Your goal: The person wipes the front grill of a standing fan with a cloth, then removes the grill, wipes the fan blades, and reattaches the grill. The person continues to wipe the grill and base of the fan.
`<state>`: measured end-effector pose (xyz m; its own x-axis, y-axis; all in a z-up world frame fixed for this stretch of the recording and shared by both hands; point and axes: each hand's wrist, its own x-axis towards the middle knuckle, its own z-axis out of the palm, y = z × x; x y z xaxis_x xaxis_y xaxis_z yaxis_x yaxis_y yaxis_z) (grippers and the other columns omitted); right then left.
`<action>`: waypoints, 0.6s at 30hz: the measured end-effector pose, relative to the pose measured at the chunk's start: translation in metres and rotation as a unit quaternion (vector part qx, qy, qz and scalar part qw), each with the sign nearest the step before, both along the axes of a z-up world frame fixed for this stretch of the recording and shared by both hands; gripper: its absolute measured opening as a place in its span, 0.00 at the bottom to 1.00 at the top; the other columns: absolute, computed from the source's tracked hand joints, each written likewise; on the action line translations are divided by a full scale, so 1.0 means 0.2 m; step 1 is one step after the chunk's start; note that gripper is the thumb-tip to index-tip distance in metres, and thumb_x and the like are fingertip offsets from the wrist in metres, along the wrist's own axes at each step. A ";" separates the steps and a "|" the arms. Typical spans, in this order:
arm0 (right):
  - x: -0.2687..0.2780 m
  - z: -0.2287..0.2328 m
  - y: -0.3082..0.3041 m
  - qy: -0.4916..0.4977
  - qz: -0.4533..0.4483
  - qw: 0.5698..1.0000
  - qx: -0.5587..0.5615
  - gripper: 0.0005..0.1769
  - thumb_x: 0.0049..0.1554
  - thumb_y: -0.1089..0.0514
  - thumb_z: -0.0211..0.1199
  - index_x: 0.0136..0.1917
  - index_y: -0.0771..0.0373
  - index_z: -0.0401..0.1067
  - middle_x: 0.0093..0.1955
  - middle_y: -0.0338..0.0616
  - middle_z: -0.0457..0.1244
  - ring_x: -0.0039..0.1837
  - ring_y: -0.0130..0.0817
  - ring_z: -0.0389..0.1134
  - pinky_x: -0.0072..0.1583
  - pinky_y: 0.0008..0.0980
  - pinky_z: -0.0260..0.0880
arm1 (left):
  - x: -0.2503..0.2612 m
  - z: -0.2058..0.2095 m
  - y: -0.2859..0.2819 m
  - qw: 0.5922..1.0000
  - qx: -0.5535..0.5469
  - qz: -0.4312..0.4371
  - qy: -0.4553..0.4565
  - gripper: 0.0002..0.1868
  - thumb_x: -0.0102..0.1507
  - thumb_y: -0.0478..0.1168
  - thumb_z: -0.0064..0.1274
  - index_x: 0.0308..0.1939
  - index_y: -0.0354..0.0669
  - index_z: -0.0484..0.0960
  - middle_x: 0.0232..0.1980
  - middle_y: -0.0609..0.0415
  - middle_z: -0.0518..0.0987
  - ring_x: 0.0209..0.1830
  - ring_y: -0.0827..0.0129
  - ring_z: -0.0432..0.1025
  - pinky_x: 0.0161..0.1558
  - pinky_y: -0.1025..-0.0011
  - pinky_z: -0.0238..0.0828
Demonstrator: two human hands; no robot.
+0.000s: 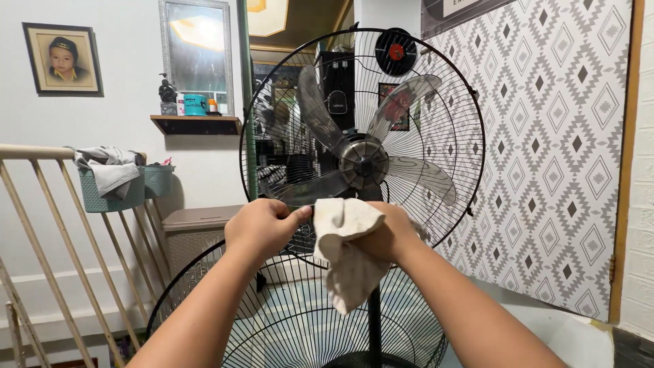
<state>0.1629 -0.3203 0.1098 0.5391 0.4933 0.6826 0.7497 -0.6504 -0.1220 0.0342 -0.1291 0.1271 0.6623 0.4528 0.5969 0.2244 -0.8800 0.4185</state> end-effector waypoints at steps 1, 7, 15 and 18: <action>0.08 -0.04 -0.02 0.007 -0.004 1.000 0.014 0.21 0.53 0.40 0.62 0.55 0.50 0.77 0.52 0.41 0.72 0.55 0.40 0.72 0.56 0.36 0.73 | -0.01 0.01 0.01 1.000 -0.010 0.004 0.007 0.32 0.58 0.74 0.49 0.37 0.54 0.91 0.30 0.56 0.85 0.36 0.63 0.80 0.41 0.63 0.73; 0.77 -0.33 -0.18 0.194 -0.073 0.978 0.035 0.20 0.67 0.47 0.45 0.60 0.58 0.73 0.57 0.45 0.71 0.56 0.34 0.74 0.59 0.32 0.75 | -0.07 -0.01 0.13 0.999 -0.033 0.014 -0.014 0.34 0.57 0.75 0.49 0.29 0.50 0.88 0.24 0.56 0.82 0.28 0.64 0.78 0.35 0.63 0.70; 1.14 -0.70 -0.38 0.270 0.238 0.837 0.413 0.21 0.65 0.53 0.51 0.63 0.70 0.68 0.58 0.55 0.68 0.57 0.41 0.69 0.55 0.42 0.73 | -0.09 -0.06 0.29 0.994 -0.099 0.012 -0.049 0.33 0.56 0.74 0.49 0.33 0.52 0.91 0.26 0.54 0.82 0.31 0.61 0.79 0.38 0.62 0.72; 1.01 -0.61 -0.34 0.331 0.234 0.789 0.462 0.22 0.66 0.50 0.50 0.63 0.69 0.69 0.57 0.52 0.68 0.54 0.38 0.69 0.55 0.40 0.72 | -0.08 -0.06 0.31 0.998 -0.040 0.043 -0.038 0.32 0.61 0.72 0.44 0.39 0.54 0.90 0.30 0.55 0.84 0.36 0.59 0.79 0.40 0.58 0.74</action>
